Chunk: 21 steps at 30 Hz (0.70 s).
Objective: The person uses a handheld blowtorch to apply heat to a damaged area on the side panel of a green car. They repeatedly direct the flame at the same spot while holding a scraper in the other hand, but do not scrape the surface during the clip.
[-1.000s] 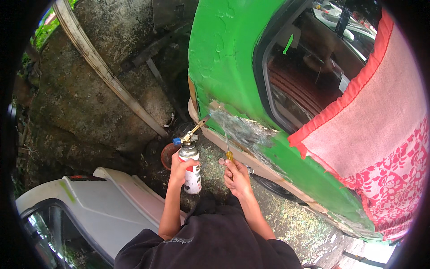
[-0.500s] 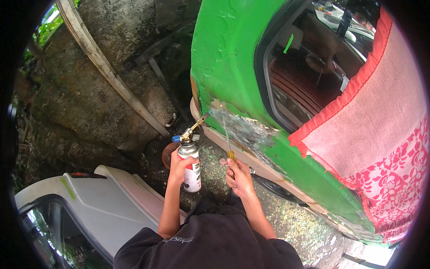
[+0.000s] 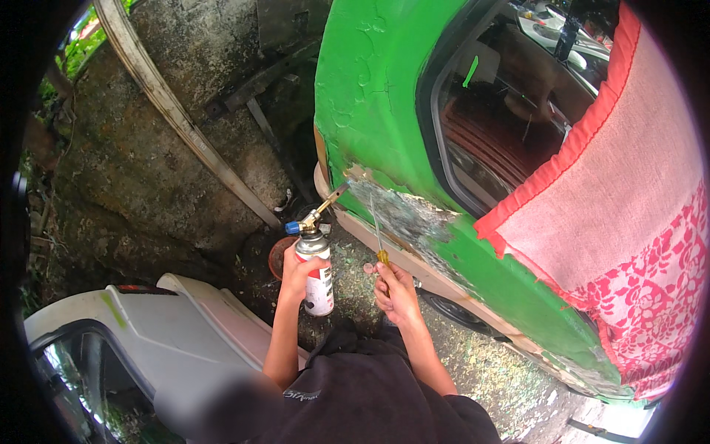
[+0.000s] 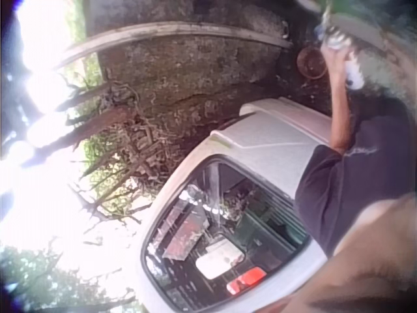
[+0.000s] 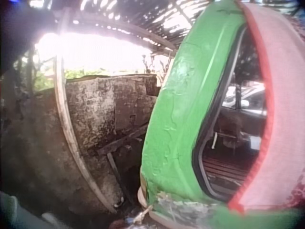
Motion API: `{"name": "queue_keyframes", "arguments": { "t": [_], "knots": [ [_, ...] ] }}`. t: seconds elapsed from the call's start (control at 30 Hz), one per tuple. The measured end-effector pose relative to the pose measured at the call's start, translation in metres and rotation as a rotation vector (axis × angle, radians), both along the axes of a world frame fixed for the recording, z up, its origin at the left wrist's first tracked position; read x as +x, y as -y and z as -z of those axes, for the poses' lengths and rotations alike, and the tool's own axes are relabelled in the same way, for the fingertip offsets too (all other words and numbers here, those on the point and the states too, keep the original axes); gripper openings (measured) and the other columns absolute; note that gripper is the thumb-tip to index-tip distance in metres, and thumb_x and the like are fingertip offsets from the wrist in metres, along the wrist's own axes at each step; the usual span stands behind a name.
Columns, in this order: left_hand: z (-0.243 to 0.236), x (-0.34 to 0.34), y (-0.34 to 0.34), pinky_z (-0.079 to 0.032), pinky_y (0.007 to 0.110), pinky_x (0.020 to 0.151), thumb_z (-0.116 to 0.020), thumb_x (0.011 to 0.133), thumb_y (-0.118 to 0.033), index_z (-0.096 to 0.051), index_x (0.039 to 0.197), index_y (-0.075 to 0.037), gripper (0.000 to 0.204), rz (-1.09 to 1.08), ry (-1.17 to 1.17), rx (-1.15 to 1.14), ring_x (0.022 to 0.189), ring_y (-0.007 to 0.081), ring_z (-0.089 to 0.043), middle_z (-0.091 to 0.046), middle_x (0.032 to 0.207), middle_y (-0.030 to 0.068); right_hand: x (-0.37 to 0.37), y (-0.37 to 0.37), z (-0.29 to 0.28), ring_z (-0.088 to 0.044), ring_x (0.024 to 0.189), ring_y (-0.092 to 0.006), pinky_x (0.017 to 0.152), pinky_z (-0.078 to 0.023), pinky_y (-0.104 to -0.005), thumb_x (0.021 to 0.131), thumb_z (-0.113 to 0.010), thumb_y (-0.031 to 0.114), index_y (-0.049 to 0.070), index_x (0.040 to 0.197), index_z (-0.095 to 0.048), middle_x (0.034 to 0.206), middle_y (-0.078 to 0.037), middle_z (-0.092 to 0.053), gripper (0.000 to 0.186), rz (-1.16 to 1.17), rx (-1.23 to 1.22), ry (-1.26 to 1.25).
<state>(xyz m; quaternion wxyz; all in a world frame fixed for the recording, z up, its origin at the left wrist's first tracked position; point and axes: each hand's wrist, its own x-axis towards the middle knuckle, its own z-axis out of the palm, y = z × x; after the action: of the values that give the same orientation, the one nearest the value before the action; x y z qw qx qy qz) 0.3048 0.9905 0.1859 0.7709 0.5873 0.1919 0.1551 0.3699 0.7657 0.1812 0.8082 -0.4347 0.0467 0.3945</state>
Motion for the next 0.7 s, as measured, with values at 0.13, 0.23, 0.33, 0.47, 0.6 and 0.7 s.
{"name": "queue_keyframes", "arguments": {
  "t": [0.13, 0.23, 0.33, 0.47, 0.6, 0.7],
  "knots": [
    [-0.0036, 0.0006, 0.0029, -0.052, 0.03, 0.074, -0.077, 0.066, 0.0, -0.066, 0.1, -0.001, 0.036, 0.002, -0.006, -0.006, 0.078, 0.0132, -0.066, -0.071, 0.088, 0.0048, 0.0008, 0.0013, 0.0021, -0.031, 0.042, -0.0018, 0.035, -0.021, -0.0202, 0.108, -0.053, 0.024, 0.007, 0.107, -0.057, 0.067, 0.005, -0.043, 0.017, -0.006, 0.015, -0.005],
    [-0.0012, 0.001, 0.0018, -0.052, 0.03, 0.074, -0.077, 0.066, 0.0, -0.066, 0.1, -0.002, 0.036, -0.002, 0.004, 0.0, 0.078, 0.0134, -0.066, -0.071, 0.089, 0.0049, 0.0012, 0.0015, -0.001, -0.031, 0.041, -0.0018, 0.035, -0.021, -0.0204, 0.108, -0.053, 0.024, 0.007, 0.107, -0.057, 0.066, 0.005, -0.043, 0.017, -0.013, 0.008, 0.01],
    [-0.0026, 0.0002, -0.0011, -0.052, 0.03, 0.074, -0.077, 0.066, 0.0, -0.066, 0.099, -0.002, 0.036, -0.007, -0.01, -0.004, 0.078, 0.0136, -0.066, -0.071, 0.089, 0.0047, 0.0009, 0.0002, -0.0021, -0.031, 0.041, -0.0018, 0.035, -0.021, -0.0206, 0.108, -0.053, 0.024, 0.007, 0.106, -0.058, 0.066, 0.005, -0.043, 0.018, -0.007, -0.009, 0.006],
    [0.0009, -0.0013, -0.0036, -0.052, 0.03, 0.074, -0.076, 0.065, 0.0, -0.066, 0.098, -0.002, 0.035, -0.041, -0.012, 0.023, 0.078, 0.0137, -0.066, -0.071, 0.089, 0.0046, 0.0021, -0.0019, -0.0044, -0.031, 0.041, -0.0018, 0.035, -0.02, -0.0207, 0.108, -0.054, 0.024, 0.006, 0.105, -0.058, 0.066, 0.005, -0.043, 0.019, -0.019, 0.01, -0.006],
    [0.0027, -0.0033, -0.0063, -0.051, 0.03, 0.075, -0.076, 0.065, 0.0, -0.066, 0.098, -0.002, 0.035, -0.039, -0.021, -0.008, 0.078, 0.0136, -0.066, -0.071, 0.089, 0.0046, 0.0066, -0.0051, -0.0058, -0.031, 0.041, -0.0019, 0.035, -0.021, -0.0208, 0.108, -0.053, 0.024, 0.006, 0.105, -0.058, 0.066, 0.005, -0.043, 0.019, -0.022, 0.02, -0.005],
    [0.0031, -0.0031, -0.0058, -0.051, 0.03, 0.075, -0.076, 0.065, 0.0, -0.066, 0.099, -0.002, 0.035, -0.042, -0.032, -0.003, 0.079, 0.0135, -0.065, -0.071, 0.089, 0.0047, 0.0087, -0.0058, -0.0066, -0.031, 0.04, -0.002, 0.035, -0.021, -0.0208, 0.108, -0.053, 0.024, 0.005, 0.106, -0.058, 0.066, 0.005, -0.043, 0.02, -0.027, 0.039, 0.008]
  ]
}}
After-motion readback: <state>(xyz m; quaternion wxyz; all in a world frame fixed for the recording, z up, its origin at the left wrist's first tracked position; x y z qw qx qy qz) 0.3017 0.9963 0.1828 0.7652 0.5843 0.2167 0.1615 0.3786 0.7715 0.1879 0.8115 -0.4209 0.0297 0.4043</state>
